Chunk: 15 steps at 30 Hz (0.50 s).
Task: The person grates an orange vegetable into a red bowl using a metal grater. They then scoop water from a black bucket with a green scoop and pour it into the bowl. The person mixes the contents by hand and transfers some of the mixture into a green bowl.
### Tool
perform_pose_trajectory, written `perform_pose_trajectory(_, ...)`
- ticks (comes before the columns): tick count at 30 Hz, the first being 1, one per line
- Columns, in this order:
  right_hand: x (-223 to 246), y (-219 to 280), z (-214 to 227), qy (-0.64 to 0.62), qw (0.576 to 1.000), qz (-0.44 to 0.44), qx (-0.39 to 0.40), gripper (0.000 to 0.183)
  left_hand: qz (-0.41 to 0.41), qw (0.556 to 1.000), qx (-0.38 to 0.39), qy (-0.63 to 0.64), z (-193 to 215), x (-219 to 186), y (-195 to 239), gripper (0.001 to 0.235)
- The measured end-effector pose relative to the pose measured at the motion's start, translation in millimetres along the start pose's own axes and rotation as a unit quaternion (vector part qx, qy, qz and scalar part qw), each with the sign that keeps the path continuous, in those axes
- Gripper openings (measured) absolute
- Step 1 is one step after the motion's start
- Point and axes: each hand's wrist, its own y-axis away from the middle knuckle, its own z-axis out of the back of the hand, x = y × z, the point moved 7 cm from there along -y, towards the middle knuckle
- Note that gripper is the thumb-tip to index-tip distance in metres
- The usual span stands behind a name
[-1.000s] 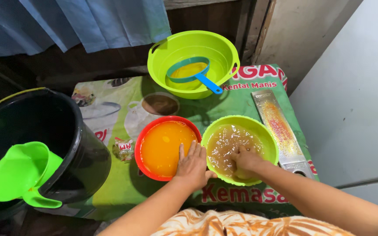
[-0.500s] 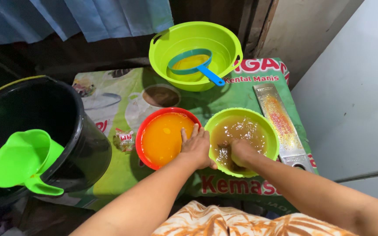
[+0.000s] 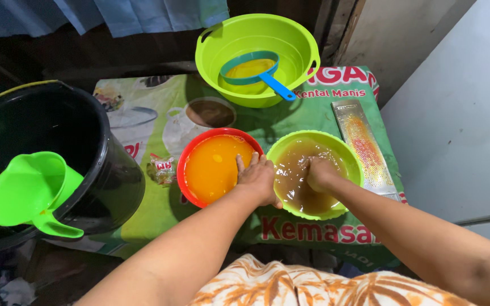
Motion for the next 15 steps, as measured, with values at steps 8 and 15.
perform_pose_trajectory(8,-9.0,2.4,-8.4,0.072,0.993,-0.066,0.062,0.035,0.001,1.0,0.003,0.011,0.0,1.3,-0.7,0.117)
perform_pose_trajectory(15,-23.7,-19.7,-20.0,-0.054,0.995,-0.079,0.031,0.038,0.0,1.0,0.002,0.013,0.2,0.7,-1.6,0.115)
